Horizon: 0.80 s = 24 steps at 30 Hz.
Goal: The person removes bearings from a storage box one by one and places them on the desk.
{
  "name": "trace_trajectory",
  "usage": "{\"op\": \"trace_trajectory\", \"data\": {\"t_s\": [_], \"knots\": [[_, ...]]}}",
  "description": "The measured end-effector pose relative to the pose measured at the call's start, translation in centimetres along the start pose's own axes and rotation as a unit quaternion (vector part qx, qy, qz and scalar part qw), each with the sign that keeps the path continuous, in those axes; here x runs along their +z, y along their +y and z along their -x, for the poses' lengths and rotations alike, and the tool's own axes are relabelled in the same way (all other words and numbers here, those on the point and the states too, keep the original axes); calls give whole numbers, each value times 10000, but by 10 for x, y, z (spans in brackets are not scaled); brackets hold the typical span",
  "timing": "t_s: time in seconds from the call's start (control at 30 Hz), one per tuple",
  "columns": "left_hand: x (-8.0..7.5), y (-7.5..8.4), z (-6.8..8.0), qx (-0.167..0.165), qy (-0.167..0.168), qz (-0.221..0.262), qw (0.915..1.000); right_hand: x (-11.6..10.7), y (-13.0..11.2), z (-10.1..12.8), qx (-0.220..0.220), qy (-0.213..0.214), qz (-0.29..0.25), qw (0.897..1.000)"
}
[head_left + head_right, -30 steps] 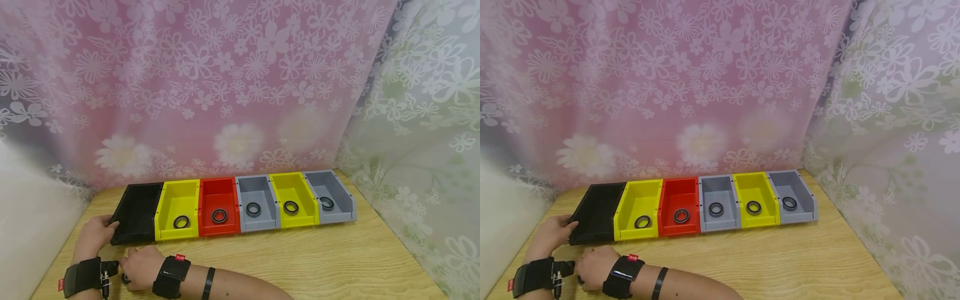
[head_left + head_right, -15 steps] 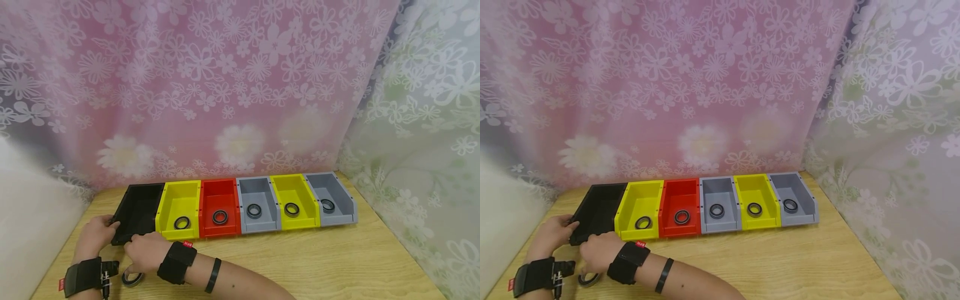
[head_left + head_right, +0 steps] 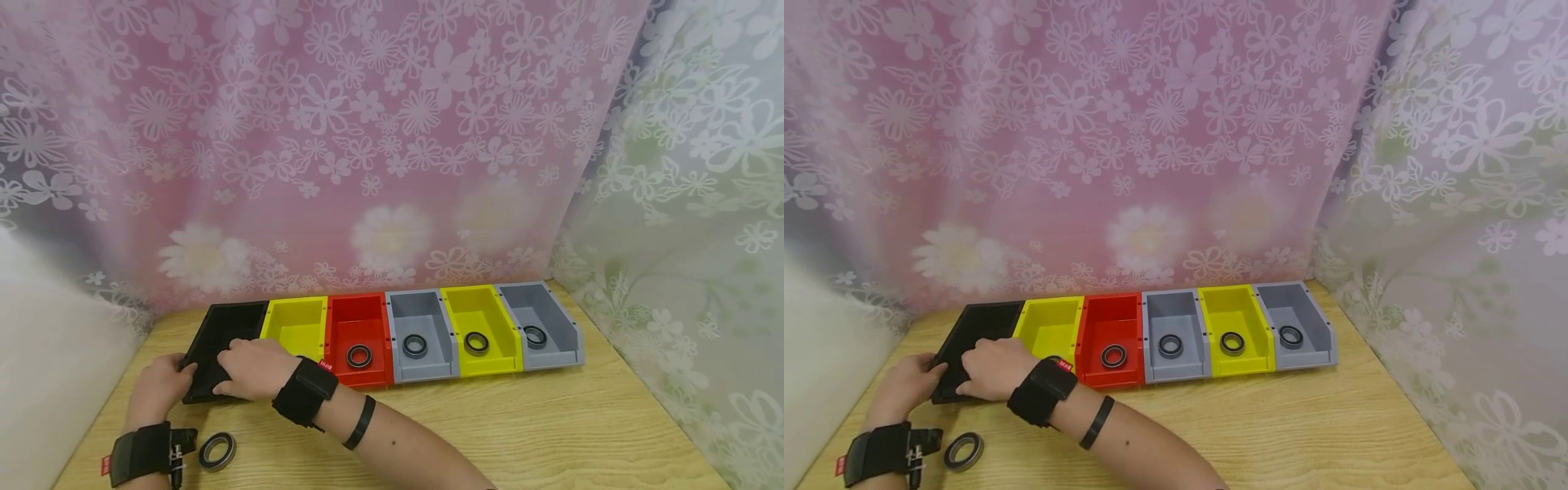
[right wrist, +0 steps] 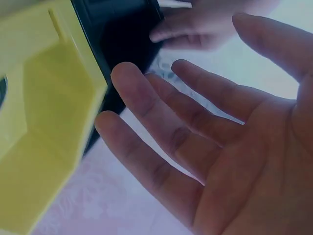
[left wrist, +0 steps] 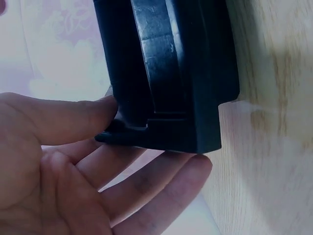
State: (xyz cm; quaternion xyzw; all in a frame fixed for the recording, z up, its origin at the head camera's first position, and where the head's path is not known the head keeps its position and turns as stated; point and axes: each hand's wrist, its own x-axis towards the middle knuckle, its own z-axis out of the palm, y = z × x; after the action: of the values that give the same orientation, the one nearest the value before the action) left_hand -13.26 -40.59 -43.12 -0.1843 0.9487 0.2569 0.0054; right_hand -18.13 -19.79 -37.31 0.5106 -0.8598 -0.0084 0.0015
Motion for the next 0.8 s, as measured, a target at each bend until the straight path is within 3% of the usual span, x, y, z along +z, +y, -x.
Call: {"op": "trace_trajectory", "data": {"t_s": [0.2,0.27,0.37,0.47,0.57,0.8], "knots": [[-1,7,1,-58,-133,0,9999,-13,13,0,144,159,-124,9997],[-1,14,2,-63,-39,-24,10000,-15,17,-1,175,165,-184,9995],[2,28,6,151,510,-20,9986,-17,21,-1,250,139,-255,9993],[9,45,11,609,1376,-34,9886,-17,25,-2,312,131,-312,9989],[16,62,15,916,1716,35,9809,-15,30,-2,371,148,-335,9986],[30,91,17,931,1011,204,9903,-11,44,1,628,188,-492,9966]]}}
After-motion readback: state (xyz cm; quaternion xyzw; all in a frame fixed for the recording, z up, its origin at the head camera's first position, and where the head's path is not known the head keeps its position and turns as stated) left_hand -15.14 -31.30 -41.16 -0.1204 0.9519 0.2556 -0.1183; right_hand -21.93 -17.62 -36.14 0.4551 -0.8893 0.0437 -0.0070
